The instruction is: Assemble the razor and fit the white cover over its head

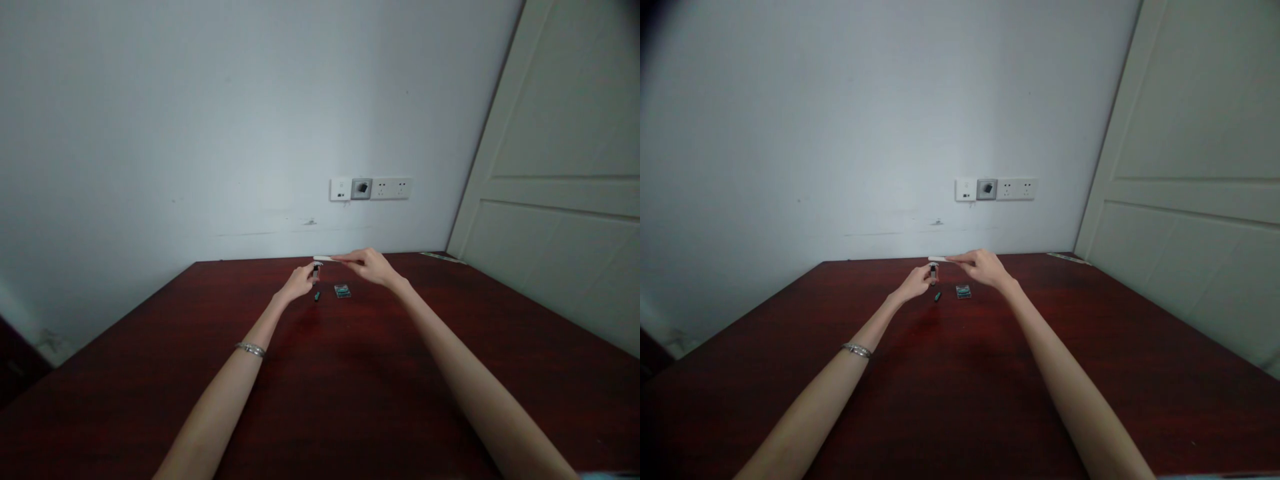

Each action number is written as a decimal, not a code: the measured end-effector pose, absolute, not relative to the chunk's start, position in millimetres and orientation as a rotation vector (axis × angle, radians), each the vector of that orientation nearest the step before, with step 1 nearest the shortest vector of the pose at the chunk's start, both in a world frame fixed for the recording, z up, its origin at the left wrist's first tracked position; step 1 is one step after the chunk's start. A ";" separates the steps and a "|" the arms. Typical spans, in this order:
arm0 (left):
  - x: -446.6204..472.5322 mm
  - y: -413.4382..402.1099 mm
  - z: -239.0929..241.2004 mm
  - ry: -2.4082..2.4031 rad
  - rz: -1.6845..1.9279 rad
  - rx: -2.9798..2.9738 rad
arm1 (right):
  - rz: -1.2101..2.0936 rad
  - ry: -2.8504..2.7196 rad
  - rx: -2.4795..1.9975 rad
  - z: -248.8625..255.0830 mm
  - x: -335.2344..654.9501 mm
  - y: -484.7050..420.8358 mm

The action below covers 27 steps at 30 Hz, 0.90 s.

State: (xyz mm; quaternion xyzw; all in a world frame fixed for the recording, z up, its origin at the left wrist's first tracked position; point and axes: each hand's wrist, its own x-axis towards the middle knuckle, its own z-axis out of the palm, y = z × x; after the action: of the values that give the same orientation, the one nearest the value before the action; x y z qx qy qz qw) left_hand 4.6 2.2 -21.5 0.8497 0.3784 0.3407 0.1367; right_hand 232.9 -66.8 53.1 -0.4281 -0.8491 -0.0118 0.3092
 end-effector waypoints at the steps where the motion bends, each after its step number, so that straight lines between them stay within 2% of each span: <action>1: 5.2 2.1 -20.9 1.100 0.986 2.451 | -0.030 -2.252 -1.122 52.8 231.8 -66.8; 27: 2.2 5.7 -19.3 1.044 1.081 2.339 | 0.031 -2.223 -1.082 46.3 229.8 -62.7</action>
State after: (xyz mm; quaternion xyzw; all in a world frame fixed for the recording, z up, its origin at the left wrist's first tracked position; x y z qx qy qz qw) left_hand 2.2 5.7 -19.3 0.8276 0.3695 0.3824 0.1797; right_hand 229.8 -62.7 46.3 -0.4134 -0.8493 0.0118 0.3281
